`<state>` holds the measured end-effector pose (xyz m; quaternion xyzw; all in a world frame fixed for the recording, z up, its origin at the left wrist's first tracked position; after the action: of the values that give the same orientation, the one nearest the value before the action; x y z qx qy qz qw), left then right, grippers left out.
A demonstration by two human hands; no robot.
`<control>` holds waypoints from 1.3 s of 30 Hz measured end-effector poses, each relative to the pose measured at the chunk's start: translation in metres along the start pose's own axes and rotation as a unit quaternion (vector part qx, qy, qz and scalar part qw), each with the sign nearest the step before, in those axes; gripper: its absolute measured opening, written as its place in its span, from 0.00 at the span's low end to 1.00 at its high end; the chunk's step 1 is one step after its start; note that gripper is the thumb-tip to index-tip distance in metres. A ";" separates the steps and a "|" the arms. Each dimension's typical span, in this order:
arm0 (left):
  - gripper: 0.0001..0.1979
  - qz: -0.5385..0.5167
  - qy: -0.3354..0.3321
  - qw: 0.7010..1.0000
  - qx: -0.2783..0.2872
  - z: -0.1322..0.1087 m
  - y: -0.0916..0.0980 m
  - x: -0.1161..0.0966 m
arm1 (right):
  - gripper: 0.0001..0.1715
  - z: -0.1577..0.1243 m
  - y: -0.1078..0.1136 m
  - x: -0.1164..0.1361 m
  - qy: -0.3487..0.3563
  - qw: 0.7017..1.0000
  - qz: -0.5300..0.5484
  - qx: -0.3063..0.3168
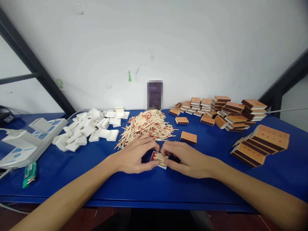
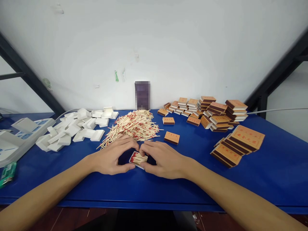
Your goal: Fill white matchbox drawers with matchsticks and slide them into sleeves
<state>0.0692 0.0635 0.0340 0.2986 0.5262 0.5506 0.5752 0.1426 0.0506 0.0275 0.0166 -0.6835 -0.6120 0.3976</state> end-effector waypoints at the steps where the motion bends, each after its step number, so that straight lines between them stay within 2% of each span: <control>1: 0.14 0.000 -0.004 1.000 -0.002 0.000 0.000 -0.001 | 0.04 -0.001 0.000 0.000 -0.004 1.000 -0.008 -0.003; 5: 0.15 0.022 -0.002 1.000 -0.017 -0.001 0.002 0.001 | 0.12 -0.003 0.000 0.004 0.012 0.999 -0.036 -0.028; 10: 0.19 0.050 -0.007 0.999 -0.011 0.000 0.002 -0.001 | 0.07 -0.003 0.020 0.001 0.012 0.989 -0.090 -0.116; 12: 0.20 0.058 -0.017 0.998 0.001 0.000 0.000 -0.003 | 0.08 -0.002 0.035 -0.009 -0.027 0.972 -0.165 -0.163; 14: 0.20 0.067 -0.018 0.998 0.001 0.000 0.002 -0.003 | 0.05 -0.004 0.051 -0.029 -0.104 0.936 -0.267 -0.204; 16: 0.20 0.067 -0.015 0.998 -0.004 -0.001 0.003 -0.002 | 0.05 -0.008 0.064 -0.050 -0.165 0.906 -0.328 -0.210; 18: 0.21 0.060 -0.008 0.998 -0.006 -0.001 0.003 0.001 | 0.10 -0.011 0.068 -0.068 -0.192 0.903 -0.341 -0.178; 21: 0.23 0.062 0.011 0.998 -0.005 -0.002 0.003 0.007 | 0.07 -0.011 0.061 -0.080 -0.205 0.924 -0.306 -0.099; 23: 0.22 0.068 0.018 0.998 -0.003 -0.002 0.002 0.009 | 0.06 -0.010 0.052 -0.073 -0.187 0.947 -0.256 -0.049; 27: 0.17 0.071 0.015 0.997 -0.006 -0.001 0.002 0.008 | 0.11 -0.007 0.026 -0.036 -0.100 0.987 -0.124 0.020; 30: 0.16 0.062 0.012 0.998 0.000 0.000 0.002 0.006 | 0.15 -0.004 0.016 -0.022 -0.070 0.995 -0.065 0.028; 36: 0.17 0.035 -0.004 0.999 0.012 0.000 0.000 0.003 | 0.15 -0.002 0.020 -0.029 -0.081 0.996 -0.046 0.003; 39: 0.18 0.024 -0.011 1.000 0.017 -0.002 -0.002 0.003 | 0.15 -0.002 0.017 -0.027 -0.075 0.997 -0.024 0.015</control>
<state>0.0679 0.0658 0.0309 0.3268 0.5220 0.5519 0.5622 0.1706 0.0668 0.0272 -0.0066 -0.7200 -0.6104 0.3302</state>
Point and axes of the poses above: each hand's wrist, its own z-axis towards the middle knuckle, its own y-axis out of the back of the hand, x = y × z, the point moved 10 cm from there along z, towards the middle knuckle, and after that the axes turned 15 degrees about -y, right-handed, at the moved point
